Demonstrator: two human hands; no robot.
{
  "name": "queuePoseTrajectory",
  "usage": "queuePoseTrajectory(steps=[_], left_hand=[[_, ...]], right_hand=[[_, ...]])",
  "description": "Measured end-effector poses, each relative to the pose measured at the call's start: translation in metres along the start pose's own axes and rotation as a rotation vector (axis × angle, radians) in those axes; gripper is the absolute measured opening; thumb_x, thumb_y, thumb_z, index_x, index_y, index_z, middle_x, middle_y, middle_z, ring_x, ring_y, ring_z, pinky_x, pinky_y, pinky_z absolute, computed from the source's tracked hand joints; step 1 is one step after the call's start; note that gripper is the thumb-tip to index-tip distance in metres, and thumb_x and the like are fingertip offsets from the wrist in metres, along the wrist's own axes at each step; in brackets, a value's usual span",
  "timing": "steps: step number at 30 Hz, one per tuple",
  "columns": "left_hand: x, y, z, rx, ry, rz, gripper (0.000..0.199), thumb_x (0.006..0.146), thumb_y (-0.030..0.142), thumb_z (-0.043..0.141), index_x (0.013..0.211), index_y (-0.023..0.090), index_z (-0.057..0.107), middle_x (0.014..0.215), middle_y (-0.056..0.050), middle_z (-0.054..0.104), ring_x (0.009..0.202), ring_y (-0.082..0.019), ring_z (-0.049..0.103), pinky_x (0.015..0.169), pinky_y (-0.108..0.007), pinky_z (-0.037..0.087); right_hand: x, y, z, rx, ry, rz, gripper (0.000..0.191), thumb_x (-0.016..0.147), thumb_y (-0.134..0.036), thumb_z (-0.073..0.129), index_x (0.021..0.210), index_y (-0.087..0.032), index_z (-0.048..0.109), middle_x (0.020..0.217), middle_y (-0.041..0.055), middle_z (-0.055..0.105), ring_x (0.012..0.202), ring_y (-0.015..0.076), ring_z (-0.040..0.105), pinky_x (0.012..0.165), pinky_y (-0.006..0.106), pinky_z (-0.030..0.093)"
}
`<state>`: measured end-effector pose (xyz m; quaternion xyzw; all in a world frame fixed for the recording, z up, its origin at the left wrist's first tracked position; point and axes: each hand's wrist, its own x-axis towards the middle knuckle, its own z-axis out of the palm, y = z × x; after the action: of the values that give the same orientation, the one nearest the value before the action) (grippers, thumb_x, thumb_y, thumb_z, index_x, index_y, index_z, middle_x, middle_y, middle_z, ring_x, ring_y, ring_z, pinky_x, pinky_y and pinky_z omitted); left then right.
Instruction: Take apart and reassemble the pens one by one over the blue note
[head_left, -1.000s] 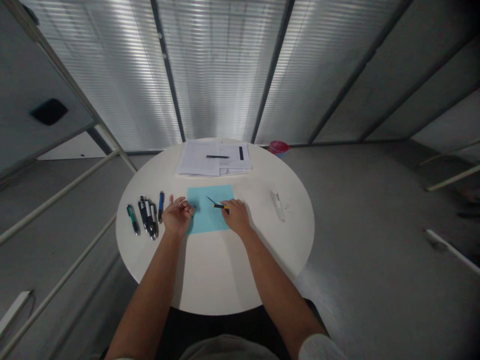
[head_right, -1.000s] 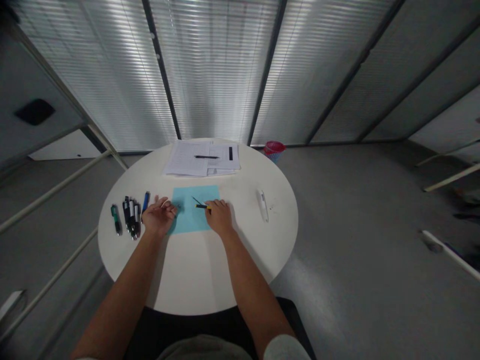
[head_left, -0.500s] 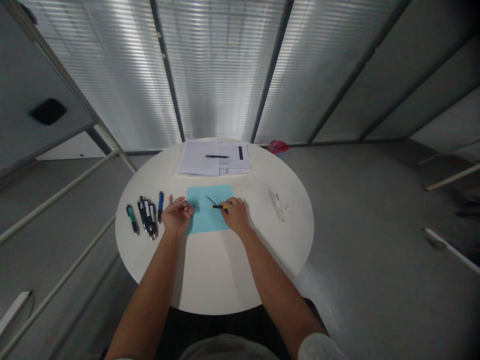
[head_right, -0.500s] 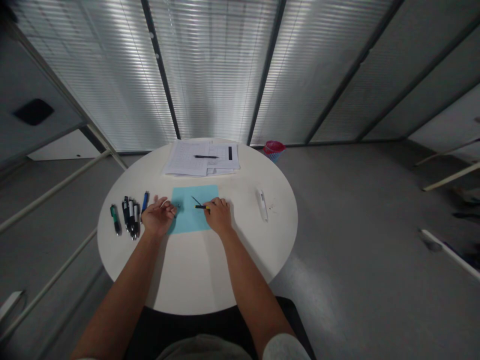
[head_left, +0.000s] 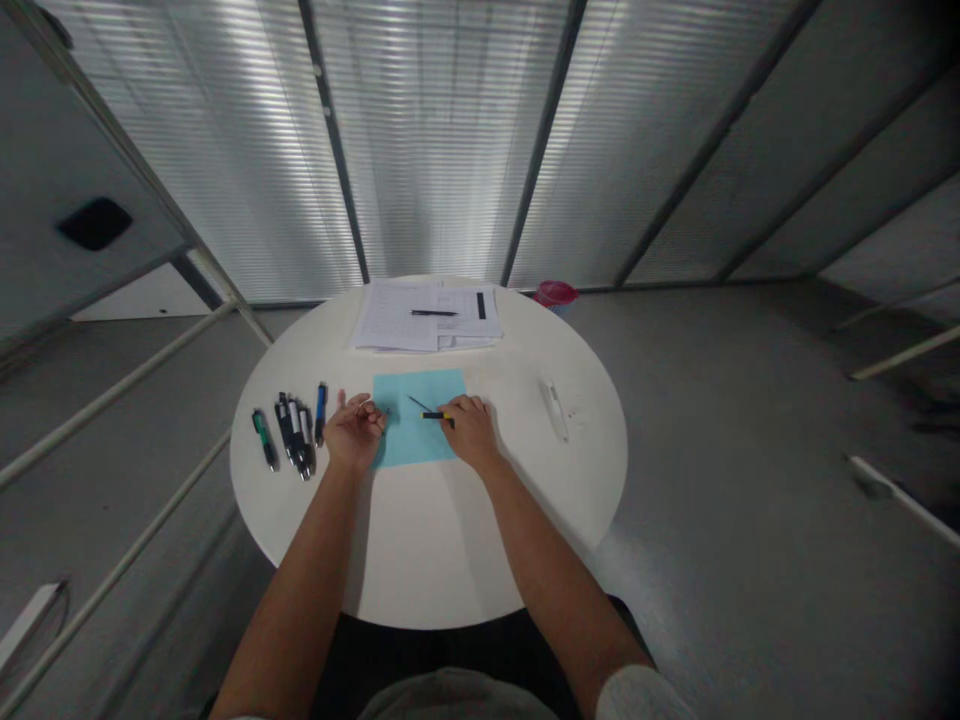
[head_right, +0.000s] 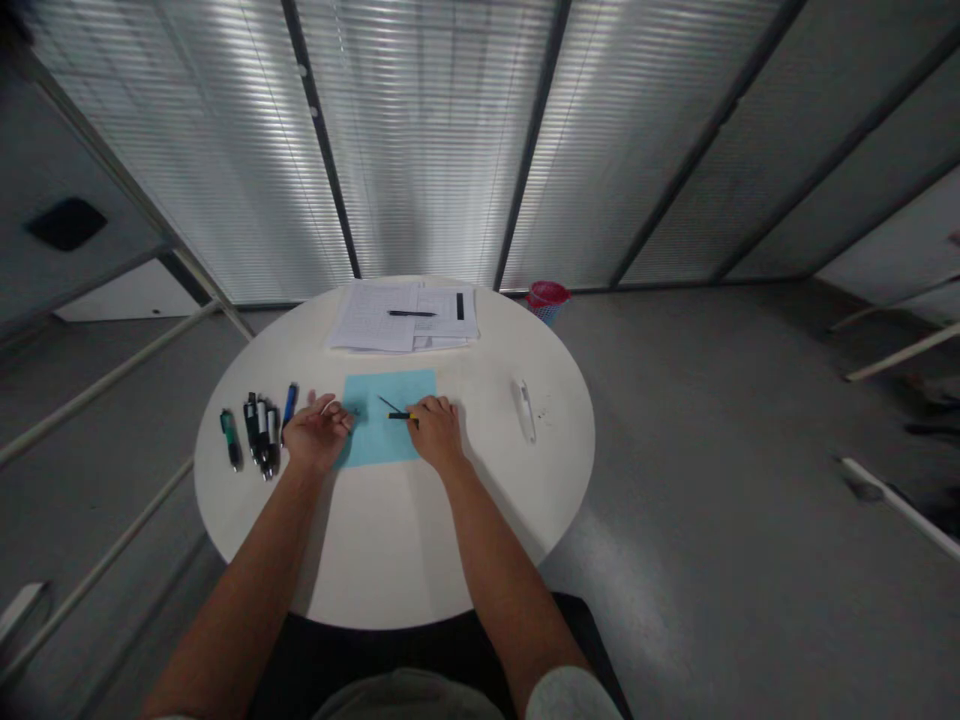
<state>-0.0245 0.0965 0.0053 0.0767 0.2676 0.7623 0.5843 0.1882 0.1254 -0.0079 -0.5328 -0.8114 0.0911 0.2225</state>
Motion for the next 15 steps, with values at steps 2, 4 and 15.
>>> queuePoseTrajectory(steps=[2, 4, 15], left_hand=[[0.001, 0.0, -0.001, 0.008, -0.006, -0.009, 0.022, 0.067, 0.008, 0.06, 0.087, 0.018, 0.058, 0.07, -0.002, 0.064, 0.055, -0.014, 0.057, 0.051, -0.028, 0.044], [0.0, 0.001, -0.001, 0.016, -0.009, -0.017, 0.02, 0.066, 0.009, 0.061, 0.084, 0.018, 0.058, 0.067, -0.002, 0.063, 0.055, -0.014, 0.056, 0.051, -0.028, 0.044], [-0.006, -0.019, -0.001, 0.375, -0.126, 0.215, 0.01, 0.066, 0.009, 0.067, 0.071, 0.016, 0.064, 0.055, 0.001, 0.051, 0.05, -0.011, 0.047, 0.05, -0.023, 0.038]], right_hand=[[0.0, 0.0, 0.0, 0.003, -0.02, -0.003, 0.019, 0.091, -0.025, 0.058, 0.104, -0.027, 0.071, 0.106, 0.0059, 0.064, 0.104, 0.0229, 0.049, 0.088, 0.037, 0.033], [0.0, -0.001, 0.0, 0.012, -0.014, -0.003, 0.018, 0.091, -0.023, 0.057, 0.102, -0.027, 0.071, 0.105, 0.0056, 0.064, 0.104, 0.0226, 0.049, 0.088, 0.037, 0.033], [0.001, -0.002, -0.004, 0.118, 0.074, -0.007, 0.018, 0.092, -0.02, 0.053, 0.105, -0.024, 0.065, 0.105, 0.0037, 0.069, 0.102, 0.022, 0.054, 0.089, 0.035, 0.036]])
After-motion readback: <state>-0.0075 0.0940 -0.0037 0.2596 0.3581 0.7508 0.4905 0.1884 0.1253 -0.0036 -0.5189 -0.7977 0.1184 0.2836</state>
